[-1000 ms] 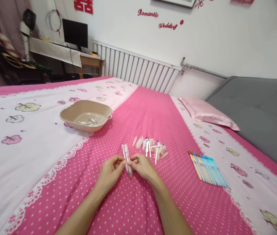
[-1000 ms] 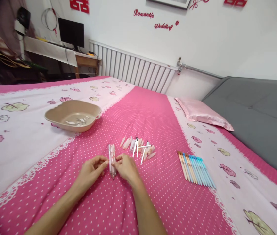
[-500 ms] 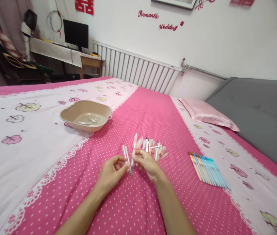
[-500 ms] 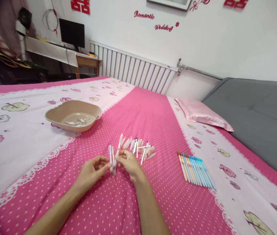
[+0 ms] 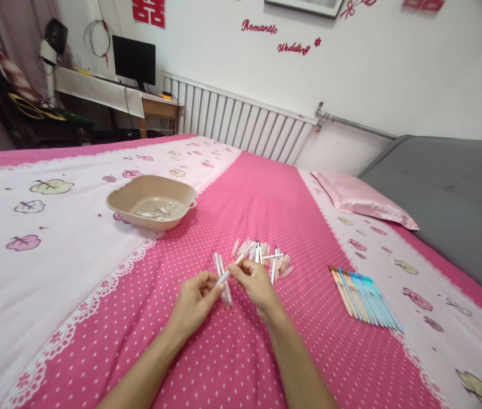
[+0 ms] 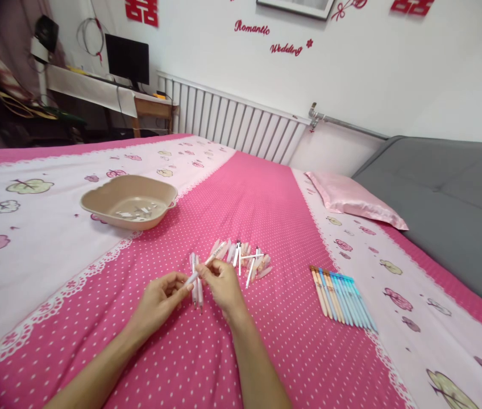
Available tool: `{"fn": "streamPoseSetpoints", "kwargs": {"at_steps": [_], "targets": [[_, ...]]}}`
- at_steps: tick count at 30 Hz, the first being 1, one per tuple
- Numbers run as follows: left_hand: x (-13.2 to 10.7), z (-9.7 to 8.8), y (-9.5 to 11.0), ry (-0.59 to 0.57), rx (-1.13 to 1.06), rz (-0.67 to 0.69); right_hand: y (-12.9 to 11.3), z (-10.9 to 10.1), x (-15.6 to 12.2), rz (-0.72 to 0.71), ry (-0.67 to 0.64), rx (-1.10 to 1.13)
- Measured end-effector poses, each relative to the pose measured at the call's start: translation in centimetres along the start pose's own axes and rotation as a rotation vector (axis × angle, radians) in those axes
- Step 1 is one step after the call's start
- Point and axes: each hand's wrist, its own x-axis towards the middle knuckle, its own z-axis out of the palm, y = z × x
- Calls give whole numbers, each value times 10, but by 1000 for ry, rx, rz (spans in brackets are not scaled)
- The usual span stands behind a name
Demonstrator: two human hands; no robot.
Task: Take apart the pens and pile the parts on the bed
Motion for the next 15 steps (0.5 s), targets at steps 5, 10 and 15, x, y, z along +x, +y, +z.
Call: {"fn": "streamPoseSetpoints", "kwargs": {"at_steps": [5, 10, 15], "targets": [[-1, -1, 8, -108, -96, -35, -1, -6, -1, 56, -58, 82], [-3, 1, 12, -145, -339, -145, -3, -9, -3, 196, -139, 266], [-2, 2, 13, -13, -287, -98, -5, -9, -2, 219, -125, 341]]}}
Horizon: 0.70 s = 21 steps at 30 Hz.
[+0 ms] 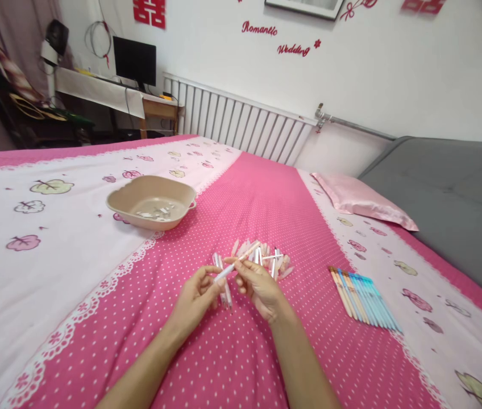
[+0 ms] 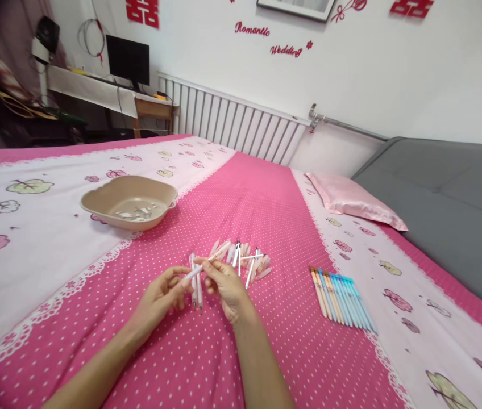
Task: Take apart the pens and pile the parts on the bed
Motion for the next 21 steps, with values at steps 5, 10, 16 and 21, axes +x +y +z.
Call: {"fn": "streamPoseSetpoints", "kwargs": {"at_steps": [5, 10, 16, 21], "targets": [[3, -1, -2, 88, 96, 78, 0, 1, 0, 9, 3, 21], [1, -4, -1, 13, 115, 31, -1, 2, -1, -8, 5, 30], [-1, -3, -1, 35, 73, -32, -1, 4, -2, -4, -5, 38], [1, 0, 1, 66, 64, 40, -1, 5, -1, -5, 10, 60]]}}
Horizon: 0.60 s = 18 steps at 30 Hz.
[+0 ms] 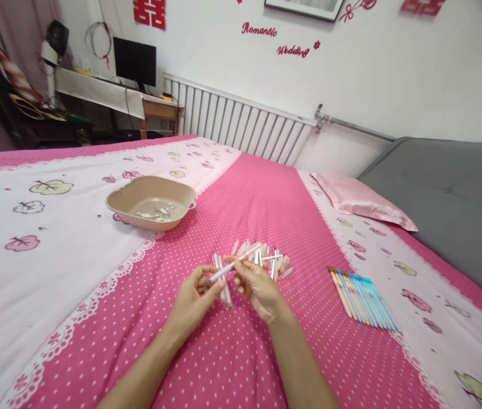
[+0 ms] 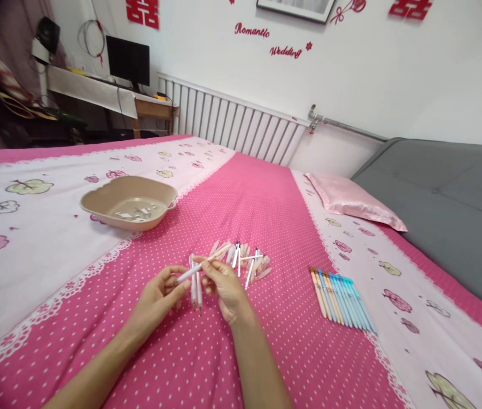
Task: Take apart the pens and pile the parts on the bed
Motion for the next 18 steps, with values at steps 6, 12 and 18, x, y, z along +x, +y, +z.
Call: {"fn": "streamPoseSetpoints", "kwargs": {"at_steps": [6, 12, 18], "targets": [[1, -2, -2, 52, 8, 38, -2, 0, 0, -5, 15, 3], [-1, -5, -5, 50, 46, -4, -1, 0, -1, -15, 5, -2], [0, -4, -6, 50, 38, -44, 0, 2, 0, -10, -2, 4]]}}
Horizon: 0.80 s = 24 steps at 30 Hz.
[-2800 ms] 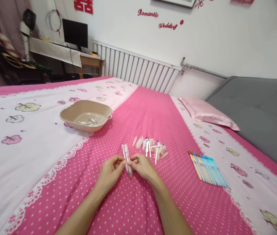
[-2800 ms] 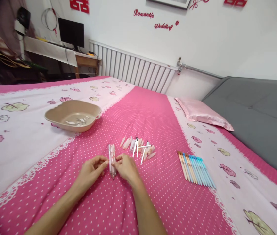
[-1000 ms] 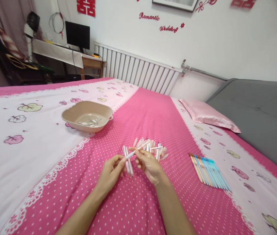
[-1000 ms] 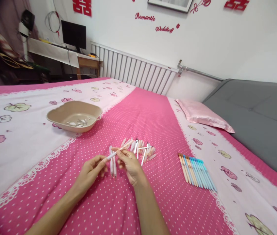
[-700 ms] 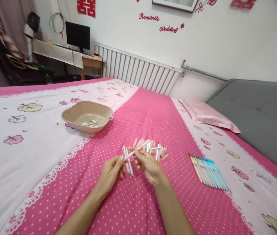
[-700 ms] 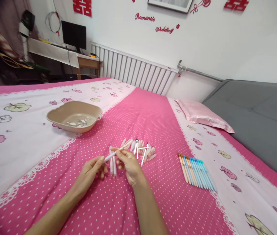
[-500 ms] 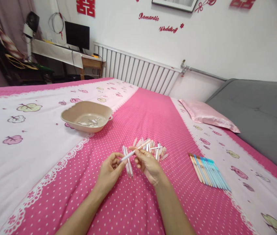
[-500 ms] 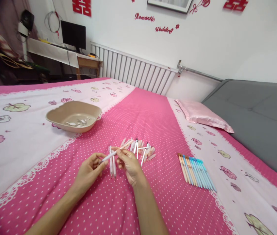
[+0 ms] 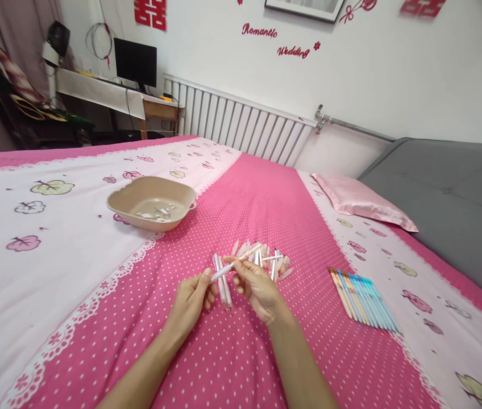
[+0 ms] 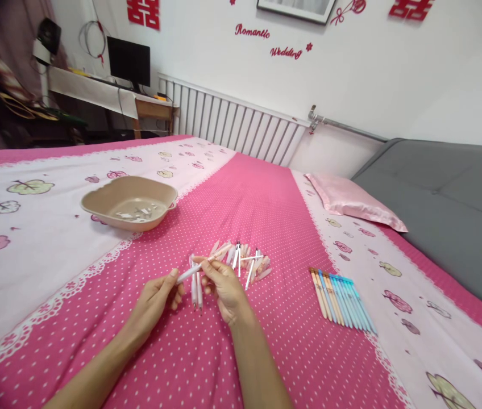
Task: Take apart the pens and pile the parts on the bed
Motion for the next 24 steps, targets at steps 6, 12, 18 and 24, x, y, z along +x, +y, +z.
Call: {"fn": "streamPoseSetpoints", "kwargs": {"at_steps": [6, 12, 18, 24], "targets": [[0, 3, 2, 28, -16, 86, -1, 0, 1, -8, 17, 24], [1, 1, -1, 83, 73, 178, -1, -1, 0, -10, 32, 31], [-3, -1, 6, 54, 154, 127, 0, -3, 2, -21, 39, 9], [-2, -1, 2, 27, 65, 21, 1, -2, 1, -22, 30, -23]]}}
